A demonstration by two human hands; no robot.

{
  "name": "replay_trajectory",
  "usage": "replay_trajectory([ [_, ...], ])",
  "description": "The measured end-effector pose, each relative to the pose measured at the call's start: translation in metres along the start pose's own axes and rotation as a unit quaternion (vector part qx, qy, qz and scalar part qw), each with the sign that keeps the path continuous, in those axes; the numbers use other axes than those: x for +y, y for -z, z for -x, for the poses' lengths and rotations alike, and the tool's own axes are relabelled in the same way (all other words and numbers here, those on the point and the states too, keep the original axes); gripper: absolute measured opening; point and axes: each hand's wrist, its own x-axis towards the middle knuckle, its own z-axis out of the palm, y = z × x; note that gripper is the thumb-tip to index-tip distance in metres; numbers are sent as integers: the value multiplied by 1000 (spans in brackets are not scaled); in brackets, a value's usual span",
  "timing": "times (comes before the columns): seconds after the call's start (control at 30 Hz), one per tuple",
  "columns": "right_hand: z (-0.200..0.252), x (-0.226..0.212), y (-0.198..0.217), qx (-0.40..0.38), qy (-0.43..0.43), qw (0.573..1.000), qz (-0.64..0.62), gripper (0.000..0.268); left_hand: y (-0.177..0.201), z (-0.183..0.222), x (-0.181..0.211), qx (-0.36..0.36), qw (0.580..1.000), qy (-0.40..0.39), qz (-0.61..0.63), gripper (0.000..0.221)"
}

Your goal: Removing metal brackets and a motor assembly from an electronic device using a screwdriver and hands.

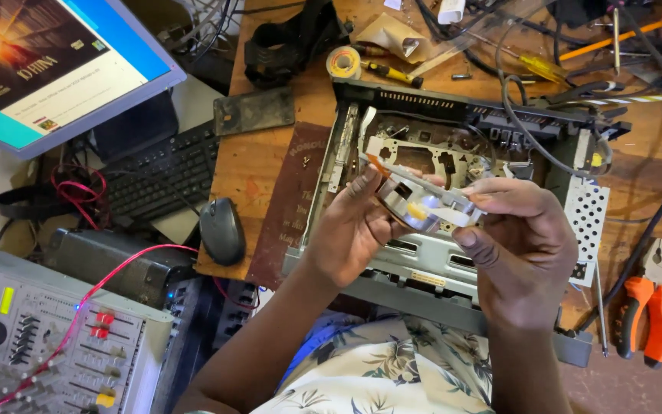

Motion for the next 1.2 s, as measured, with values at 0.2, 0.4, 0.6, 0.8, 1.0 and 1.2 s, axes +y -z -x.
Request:
replay_trajectory([
  [0.2,0,-2,-2,-26,5,1000,7,32,-8,0,5,-58,996,-27,61,63],
  [0.4,-8,-16,-15,-126,112,965,202,27,-5,0,4,-88,986,-23,141,67],
  [0.6,-7,-24,-23,-186,84,954,221,15,-4,2,4,-19,999,-35,28,66],
  [0.8,6,-40,14,-1,-39,974,225,11,18,-7,-6,-28,998,10,55,65],
  [1.0,26,-48,115,145,28,854,498,14,-6,0,4,-31,996,-21,-82,58],
  [1.2,54,-45,172,75,-31,774,628,22,-4,-2,4,-38,996,7,-86,67],
])
